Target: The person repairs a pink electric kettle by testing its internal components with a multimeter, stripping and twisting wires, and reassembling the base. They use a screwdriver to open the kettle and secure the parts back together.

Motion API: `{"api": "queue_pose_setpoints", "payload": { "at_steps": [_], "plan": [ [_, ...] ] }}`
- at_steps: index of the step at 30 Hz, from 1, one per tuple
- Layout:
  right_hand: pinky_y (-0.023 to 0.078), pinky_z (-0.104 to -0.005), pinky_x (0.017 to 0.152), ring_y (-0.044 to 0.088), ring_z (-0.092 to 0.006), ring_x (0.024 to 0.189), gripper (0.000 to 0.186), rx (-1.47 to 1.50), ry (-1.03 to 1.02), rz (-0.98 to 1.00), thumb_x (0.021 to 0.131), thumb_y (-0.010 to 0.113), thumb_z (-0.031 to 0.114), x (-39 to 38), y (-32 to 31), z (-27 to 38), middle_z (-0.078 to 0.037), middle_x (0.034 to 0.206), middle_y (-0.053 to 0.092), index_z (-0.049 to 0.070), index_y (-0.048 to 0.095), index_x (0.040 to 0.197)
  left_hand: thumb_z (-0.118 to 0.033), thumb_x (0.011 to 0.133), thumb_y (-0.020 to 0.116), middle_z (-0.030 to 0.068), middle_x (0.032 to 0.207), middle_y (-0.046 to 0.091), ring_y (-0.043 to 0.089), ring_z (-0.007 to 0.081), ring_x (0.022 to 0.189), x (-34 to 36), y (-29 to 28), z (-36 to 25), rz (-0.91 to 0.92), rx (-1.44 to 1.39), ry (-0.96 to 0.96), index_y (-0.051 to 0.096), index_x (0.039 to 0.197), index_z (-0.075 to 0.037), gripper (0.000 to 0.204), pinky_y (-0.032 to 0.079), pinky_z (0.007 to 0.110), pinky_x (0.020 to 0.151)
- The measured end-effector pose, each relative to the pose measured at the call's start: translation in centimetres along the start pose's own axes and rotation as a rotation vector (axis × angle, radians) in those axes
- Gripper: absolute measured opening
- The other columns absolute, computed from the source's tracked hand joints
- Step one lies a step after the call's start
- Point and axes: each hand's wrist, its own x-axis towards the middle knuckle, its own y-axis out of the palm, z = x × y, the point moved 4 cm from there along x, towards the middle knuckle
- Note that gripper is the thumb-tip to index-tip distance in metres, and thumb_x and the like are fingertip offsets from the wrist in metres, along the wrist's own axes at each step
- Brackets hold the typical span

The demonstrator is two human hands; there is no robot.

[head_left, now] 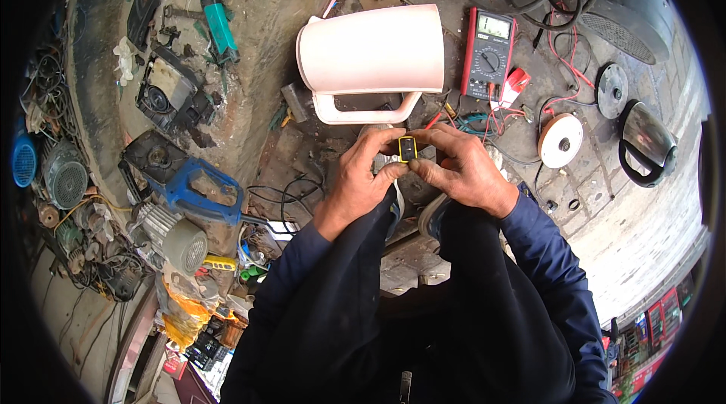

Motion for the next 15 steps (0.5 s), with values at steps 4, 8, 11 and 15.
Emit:
{"api": "queue_pose_setpoints", "payload": {
  "at_steps": [4,8,11,15],
  "plan": [
    [0.053,-0.0384,0.061,0.065,-0.0273,0.065,0.044,-0.015,-0.049,-0.015,0.09,0.077,0.018,-0.2,0.3,0.0,-0.016,0.097,0.062,-0.003,0.066,0.128,-0.004,0.085,0.084,0.0137,0.112,0.072,0.074,0.0238,0.1,-0.1,-0.3,-0.2,0.014,0.1,0.07,0.065,0.123,0.001,0.042,0.059,0.035,0.088],
    [0.053,-0.039,0.06,0.065,-0.0277,0.064,0.043,-0.014,-0.062,-0.032,0.088,0.076,0.016,-0.6,0.7,0.0,-0.016,0.097,0.06,-0.003,0.065,0.125,-0.001,0.083,0.084,0.0143,0.11,0.073,0.075,0.0241,0.099,-0.4,-0.4,-0.2,0.028,0.109,0.074,0.065,0.122,0.001,0.043,0.06,0.036,0.088],
    [0.053,-0.0393,0.063,0.064,-0.0287,0.069,0.043,-0.011,-0.055,-0.047,0.086,0.074,0.014,-0.8,1.1,0.0,-0.016,0.098,0.059,-0.003,0.064,0.124,0.001,0.083,0.083,0.0143,0.108,0.074,0.075,0.024,0.098,-0.6,-0.3,-0.3,0.031,0.123,0.054,0.065,0.121,0.001,0.043,0.06,0.036,0.087],
    [0.053,-0.0394,0.07,0.063,-0.0315,0.079,0.045,-0.023,0.025,-0.031,0.083,0.073,0.013,-1.1,1.5,-0.2,-0.016,0.1,0.06,-0.002,0.064,0.124,0.003,0.083,0.082,0.0144,0.108,0.075,0.076,0.024,0.097,-0.8,0.0,-0.3,0.044,0.086,0.025,0.065,0.121,0.001,0.042,0.061,0.035,0.086]
  ]
}}
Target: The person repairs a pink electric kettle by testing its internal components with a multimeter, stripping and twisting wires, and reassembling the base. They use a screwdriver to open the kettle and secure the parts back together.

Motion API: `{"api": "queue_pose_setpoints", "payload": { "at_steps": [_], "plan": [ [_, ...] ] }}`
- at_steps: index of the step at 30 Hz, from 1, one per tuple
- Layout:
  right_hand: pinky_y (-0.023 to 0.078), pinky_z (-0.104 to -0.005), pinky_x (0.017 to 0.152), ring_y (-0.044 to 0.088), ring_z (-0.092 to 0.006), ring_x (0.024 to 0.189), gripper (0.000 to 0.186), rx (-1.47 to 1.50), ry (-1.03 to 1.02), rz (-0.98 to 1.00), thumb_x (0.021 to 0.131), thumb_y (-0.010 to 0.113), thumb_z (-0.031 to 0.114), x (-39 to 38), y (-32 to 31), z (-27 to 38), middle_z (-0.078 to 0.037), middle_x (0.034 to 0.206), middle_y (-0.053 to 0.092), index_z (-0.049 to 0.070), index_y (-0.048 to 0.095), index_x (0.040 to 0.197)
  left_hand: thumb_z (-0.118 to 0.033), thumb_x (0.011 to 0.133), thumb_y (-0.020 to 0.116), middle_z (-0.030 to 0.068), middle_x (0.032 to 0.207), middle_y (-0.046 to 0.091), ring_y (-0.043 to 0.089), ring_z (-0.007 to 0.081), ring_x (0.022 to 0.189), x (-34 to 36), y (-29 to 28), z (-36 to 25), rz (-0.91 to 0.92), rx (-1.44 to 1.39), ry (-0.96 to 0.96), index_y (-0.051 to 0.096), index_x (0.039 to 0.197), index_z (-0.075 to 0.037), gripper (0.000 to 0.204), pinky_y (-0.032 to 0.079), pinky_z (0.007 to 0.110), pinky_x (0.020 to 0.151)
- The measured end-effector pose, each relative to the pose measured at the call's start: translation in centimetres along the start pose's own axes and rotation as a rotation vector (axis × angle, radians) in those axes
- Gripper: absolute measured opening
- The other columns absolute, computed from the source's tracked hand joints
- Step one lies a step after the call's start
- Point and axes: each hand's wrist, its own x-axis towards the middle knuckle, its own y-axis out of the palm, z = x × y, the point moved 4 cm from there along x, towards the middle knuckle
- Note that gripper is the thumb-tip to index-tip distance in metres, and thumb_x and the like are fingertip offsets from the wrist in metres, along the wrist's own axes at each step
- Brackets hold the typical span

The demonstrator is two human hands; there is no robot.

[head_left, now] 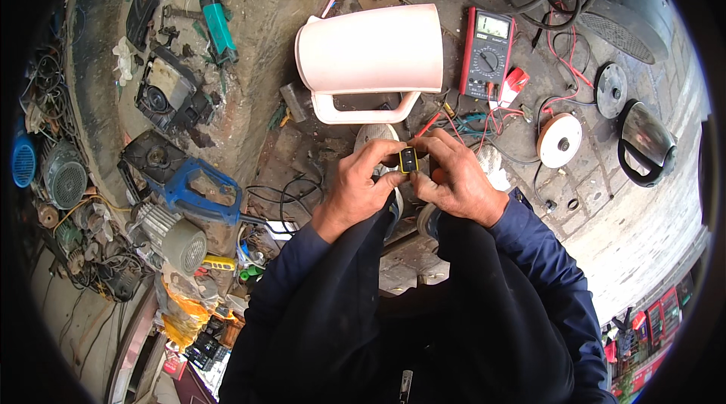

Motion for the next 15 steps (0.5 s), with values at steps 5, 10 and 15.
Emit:
{"api": "queue_pose_setpoints", "payload": {
  "at_steps": [5,10,15],
  "plan": [
    [0.053,-0.0396,0.071,0.064,-0.0315,0.08,0.044,-0.019,-0.021,0.009,0.083,0.072,0.013,-0.2,0.1,-0.3,-0.016,0.1,0.06,-0.002,0.063,0.123,0.002,0.083,0.082,0.015,0.108,0.075,0.077,0.0237,0.097,-0.1,0.1,0.1,0.017,-0.005,0.009,0.064,0.121,0.001,0.042,0.061,0.035,0.086],
    [0.052,-0.0404,0.06,0.063,-0.0286,0.064,0.041,-0.016,-0.153,-0.044,0.087,0.076,0.016,0.1,-0.4,-0.1,-0.015,0.095,0.059,-0.001,0.064,0.122,-0.002,0.089,0.081,0.0142,0.109,0.075,0.075,0.021,0.1,-0.1,0.1,0.4,0.035,-0.073,-0.008,0.062,0.125,0.003,0.041,0.06,0.034,0.088],
    [0.053,-0.0361,0.066,0.064,-0.025,0.076,0.041,0.031,-0.103,0.016,0.09,0.081,0.02,0.6,-1.5,-0.2,-0.013,0.097,0.063,0.002,0.067,0.125,-0.008,0.097,0.077,0.0117,0.118,0.072,0.07,0.0184,0.108,-0.2,0.9,1.9,0.07,-0.448,-0.209,0.058,0.129,0.005,0.04,0.056,0.032,0.096]
  ]
}}
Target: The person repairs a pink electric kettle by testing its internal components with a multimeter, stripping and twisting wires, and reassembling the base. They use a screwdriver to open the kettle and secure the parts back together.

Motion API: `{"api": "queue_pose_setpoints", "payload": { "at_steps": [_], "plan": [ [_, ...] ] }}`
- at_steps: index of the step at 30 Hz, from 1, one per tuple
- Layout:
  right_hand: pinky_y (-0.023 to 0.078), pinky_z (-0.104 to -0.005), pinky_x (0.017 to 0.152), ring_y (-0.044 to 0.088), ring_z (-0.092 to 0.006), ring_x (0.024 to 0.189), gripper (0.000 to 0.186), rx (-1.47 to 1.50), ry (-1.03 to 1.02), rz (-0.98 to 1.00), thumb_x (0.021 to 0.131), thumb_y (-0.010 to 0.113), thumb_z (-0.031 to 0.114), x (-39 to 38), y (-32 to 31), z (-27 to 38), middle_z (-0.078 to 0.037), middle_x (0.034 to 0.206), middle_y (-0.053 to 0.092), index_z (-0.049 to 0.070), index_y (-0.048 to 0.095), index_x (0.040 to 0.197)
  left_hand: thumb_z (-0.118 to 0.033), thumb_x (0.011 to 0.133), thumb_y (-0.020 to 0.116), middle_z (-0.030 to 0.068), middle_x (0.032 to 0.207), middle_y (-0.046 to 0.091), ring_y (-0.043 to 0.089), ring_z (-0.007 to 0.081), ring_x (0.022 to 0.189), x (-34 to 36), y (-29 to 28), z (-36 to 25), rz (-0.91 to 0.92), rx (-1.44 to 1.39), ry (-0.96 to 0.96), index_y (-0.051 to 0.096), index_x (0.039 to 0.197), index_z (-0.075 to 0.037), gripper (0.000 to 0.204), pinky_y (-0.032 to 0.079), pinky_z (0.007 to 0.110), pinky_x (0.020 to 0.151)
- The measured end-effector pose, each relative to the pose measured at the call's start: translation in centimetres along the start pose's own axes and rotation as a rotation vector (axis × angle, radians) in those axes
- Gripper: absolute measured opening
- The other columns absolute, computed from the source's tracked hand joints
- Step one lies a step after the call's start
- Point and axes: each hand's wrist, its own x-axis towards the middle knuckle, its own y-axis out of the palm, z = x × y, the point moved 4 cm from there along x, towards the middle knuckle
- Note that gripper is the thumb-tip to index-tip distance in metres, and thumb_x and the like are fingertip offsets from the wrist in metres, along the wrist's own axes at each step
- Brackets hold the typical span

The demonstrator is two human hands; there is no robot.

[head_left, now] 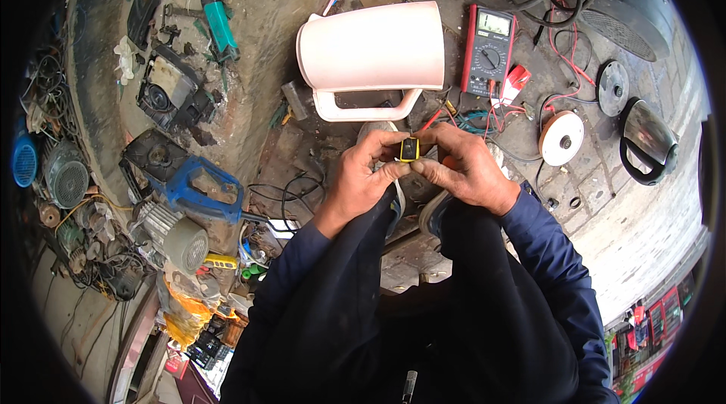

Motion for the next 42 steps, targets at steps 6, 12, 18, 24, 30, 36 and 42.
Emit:
{"api": "queue_pose_setpoints", "payload": {
  "at_steps": [6,12,18,24,30,36,42],
  "plan": [
    [0.055,-0.0387,0.07,0.067,-0.0298,0.083,0.053,0.028,-0.01,-0.04,0.087,0.083,0.016,0.4,0.4,0.0,-0.015,0.105,0.066,0.003,0.062,0.134,-0.016,0.103,0.072,0.0082,0.121,0.069,0.065,0.0135,0.109,0.9,-0.1,1.7,-0.034,-0.395,0.04,0.057,0.133,0.003,0.039,0.052,0.028,0.097],
    [0.054,-0.0439,0.075,0.066,-0.0394,0.084,0.062,-0.07,-0.065,-0.042,0.085,0.081,0.011,0.6,1.5,-0.5,-0.02,0.103,0.064,0.0,0.056,0.14,-0.019,0.107,0.063,0.0096,0.125,0.067,0.067,0.0193,0.112,0.8,-0.1,2.9,-0.075,-0.686,-0.085,0.056,0.135,0.0,0.034,0.056,0.037,0.098],
    [0.054,-0.042,0.074,0.066,-0.0368,0.082,0.061,-0.066,-0.076,-0.061,0.086,0.08,0.012,1.1,1.4,-0.7,-0.019,0.103,0.064,0.002,0.058,0.142,-0.025,0.109,0.06,0.0075,0.124,0.067,0.068,0.0188,0.108,1.0,-0.4,2.7,-0.076,-0.652,-0.198,0.055,0.136,-0.005,0.035,0.056,0.035,0.089],
    [0.055,-0.0384,0.084,0.067,-0.0301,0.097,0.052,0.029,0.05,0.031,0.091,0.077,0.011,1.1,0.9,-0.5,-0.015,0.108,0.069,0.003,0.063,0.14,-0.03,0.106,0.063,0.0045,0.11,0.072,0.069,0.0129,0.094,1.1,-0.5,2.6,-0.109,-0.605,-0.318,0.06,0.132,-0.007,0.035,0.055,0.029,0.08],
    [0.056,-0.0433,0.075,0.068,-0.0362,0.084,0.052,-0.106,-0.021,0.028,0.089,0.078,0.014,1.4,0.5,0.2,-0.016,0.102,0.064,0.003,0.064,0.138,-0.027,0.104,0.066,0.0039,0.1,0.072,0.071,0.0133,0.084,1.1,-0.4,2.4,-0.135,-0.598,-0.43,0.062,0.114,-0.009,0.021,0.055,0.027,0.068],
    [0.057,-0.0467,0.077,0.068,-0.0408,0.086,0.053,-0.215,-0.13,0.033,0.086,0.079,0.016,1.5,0.5,0.5,-0.019,0.104,0.064,0.0,0.063,0.134,-0.027,0.102,0.071,0.0045,0.094,0.072,0.071,0.0143,0.075,1.3,-0.4,1.9,-0.117,-0.523,-0.449,0.061,0.107,-0.008,0.022,0.056,0.027,0.062],
    [0.057,-0.0474,0.077,0.069,-0.0416,0.087,0.054,-0.206,-0.13,0.1,0.086,0.079,0.018,1.6,0.2,0.0,-0.02,0.104,0.064,0.0,0.062,0.134,-0.03,0.105,0.067,0.0064,0.093,0.071,0.07,0.0148,0.068,1.4,-0.3,1.6,-0.051,-0.413,-0.406,0.061,0.111,-0.004,0.028,0.057,0.026,0.064]
  ]
}}
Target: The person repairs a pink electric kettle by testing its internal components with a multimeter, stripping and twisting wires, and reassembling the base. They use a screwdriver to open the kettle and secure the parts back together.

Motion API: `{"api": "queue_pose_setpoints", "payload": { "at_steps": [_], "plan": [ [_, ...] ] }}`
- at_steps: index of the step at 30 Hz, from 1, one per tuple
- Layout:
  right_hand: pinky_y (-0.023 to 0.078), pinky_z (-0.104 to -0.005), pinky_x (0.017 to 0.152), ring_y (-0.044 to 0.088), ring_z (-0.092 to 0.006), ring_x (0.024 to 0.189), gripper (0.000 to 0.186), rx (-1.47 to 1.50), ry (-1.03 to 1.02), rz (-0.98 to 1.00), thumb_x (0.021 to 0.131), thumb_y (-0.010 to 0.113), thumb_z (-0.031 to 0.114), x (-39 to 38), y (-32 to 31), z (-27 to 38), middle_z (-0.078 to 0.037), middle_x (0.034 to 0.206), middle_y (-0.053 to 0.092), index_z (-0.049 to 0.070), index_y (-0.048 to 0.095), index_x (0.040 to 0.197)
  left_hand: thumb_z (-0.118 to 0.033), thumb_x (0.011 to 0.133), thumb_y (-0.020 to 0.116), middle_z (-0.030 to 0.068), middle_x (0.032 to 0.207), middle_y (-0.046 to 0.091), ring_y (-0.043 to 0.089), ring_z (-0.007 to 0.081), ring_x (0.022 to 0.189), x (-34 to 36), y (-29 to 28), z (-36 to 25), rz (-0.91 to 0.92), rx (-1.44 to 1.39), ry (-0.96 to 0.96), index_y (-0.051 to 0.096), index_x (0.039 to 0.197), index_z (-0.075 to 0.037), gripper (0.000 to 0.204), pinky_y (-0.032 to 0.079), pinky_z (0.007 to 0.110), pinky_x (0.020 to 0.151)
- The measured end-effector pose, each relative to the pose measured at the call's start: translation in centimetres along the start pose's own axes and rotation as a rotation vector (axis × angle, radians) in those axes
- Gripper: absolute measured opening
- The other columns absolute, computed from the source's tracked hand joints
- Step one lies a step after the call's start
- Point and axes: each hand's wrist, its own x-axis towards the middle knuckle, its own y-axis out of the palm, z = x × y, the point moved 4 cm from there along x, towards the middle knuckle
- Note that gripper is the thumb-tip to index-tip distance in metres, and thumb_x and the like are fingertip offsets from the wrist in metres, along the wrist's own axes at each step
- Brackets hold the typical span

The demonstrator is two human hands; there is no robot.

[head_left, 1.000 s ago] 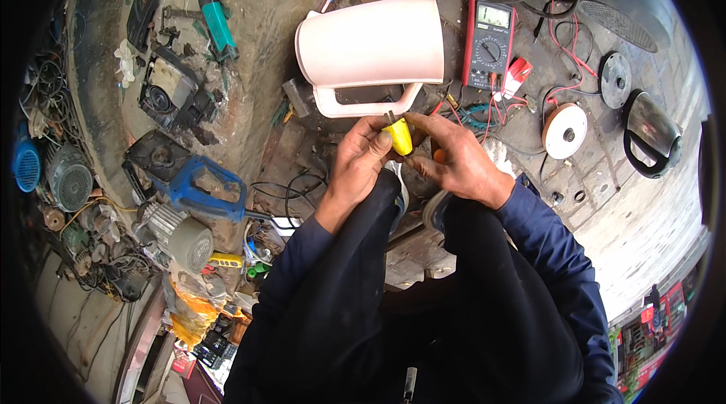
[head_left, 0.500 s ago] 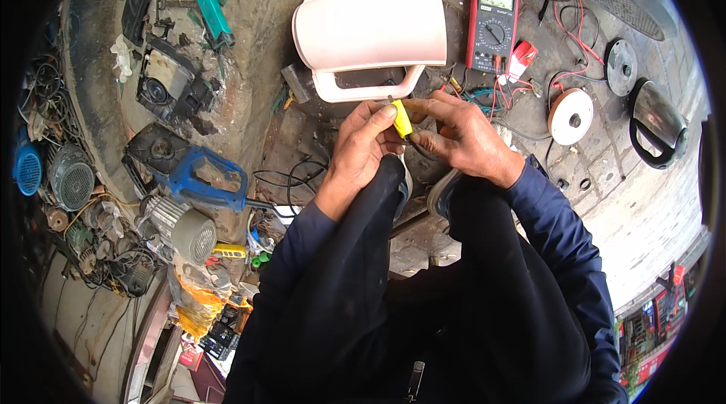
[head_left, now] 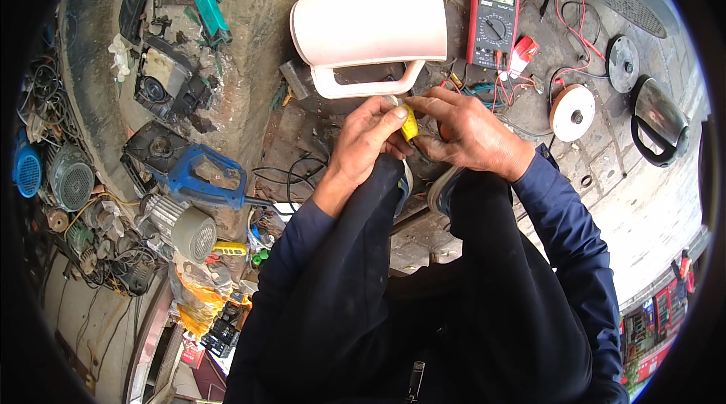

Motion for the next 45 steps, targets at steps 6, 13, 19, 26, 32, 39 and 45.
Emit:
{"api": "queue_pose_setpoints", "payload": {
  "at_steps": [6,13,19,26,32,39,45],
  "plan": [
    [0.058,-0.0474,0.074,0.07,-0.0418,0.083,0.055,0.007,-0.022,-0.069,0.087,0.08,0.023,-0.1,0.2,0.0,-0.022,0.102,0.064,-0.004,0.061,0.131,-0.027,0.108,0.063,0.006,0.1,0.067,0.069,0.0128,0.081,-0.4,1.0,-0.1,0.022,0.075,0.117,0.056,0.119,-0.001,0.029,0.059,0.028,0.071],
    [0.058,-0.0486,0.071,0.069,-0.0428,0.082,0.057,-0.108,-0.13,-0.12,0.088,0.08,0.026,-0.3,1.0,-0.1,-0.024,0.102,0.064,-0.006,0.058,0.13,-0.022,0.109,0.061,0.0065,0.106,0.064,0.064,0.01,0.093,-0.7,1.1,0.1,0.046,0.175,0.218,0.051,0.124,0.001,0.03,0.056,0.026,0.079],
    [0.06,-0.0471,0.074,0.069,-0.043,0.085,0.057,-0.17,-0.106,-0.06,0.084,0.077,0.016,-0.1,1.2,-0.1,-0.023,0.106,0.064,-0.006,0.056,0.133,-0.027,0.111,0.058,0.0059,0.11,0.065,0.061,0.0084,0.097,-0.6,1.1,0.7,0.023,0.229,0.267,0.052,0.128,0.002,0.034,0.052,0.024,0.083],
    [0.059,-0.0486,0.07,0.068,-0.044,0.081,0.057,-0.185,-0.036,-0.026,0.082,0.077,0.017,-0.4,1.0,-0.1,-0.023,0.104,0.062,-0.006,0.055,0.13,-0.022,0.111,0.058,0.0074,0.11,0.064,0.061,0.0113,0.1,-0.7,1.5,0.9,0.039,0.302,0.32,0.049,0.126,0.003,0.03,0.052,0.028,0.087],
    [0.059,-0.0491,0.066,0.068,-0.0441,0.079,0.059,-0.194,-0.046,-0.077,0.08,0.081,0.019,-1.5,1.0,0.2,-0.023,0.109,0.061,-0.004,0.054,0.127,-0.018,0.109,0.059,0.0129,0.113,0.066,0.064,0.0155,0.107,-0.7,1.9,1.2,0.05,0.336,0.266,0.05,0.128,0.002,0.029,0.052,0.03,0.092],
    [0.058,-0.0515,0.065,0.065,-0.0483,0.079,0.053,-0.036,-0.055,-0.116,0.075,0.073,0.006,-1.2,1.6,0.7,-0.026,0.107,0.057,-0.006,0.048,0.12,-0.024,0.112,0.055,0.0134,0.127,0.065,0.062,0.0176,0.12,-1.5,2.3,0.2,0.052,0.617,0.314,0.047,0.14,0.002,0.039,0.05,0.032,0.101],
    [0.055,-0.0541,0.064,0.062,-0.051,0.076,0.05,-0.033,-0.069,-0.147,0.072,0.069,0.003,-1.0,1.7,1.0,-0.027,0.101,0.053,-0.007,0.045,0.115,-0.012,0.106,0.059,0.0218,0.118,0.067,0.068,0.0331,0.112,-1.8,2.8,0.2,0.03,0.58,0.369,0.05,0.137,0.003,0.035,0.052,0.041,0.096]
  ]
}}
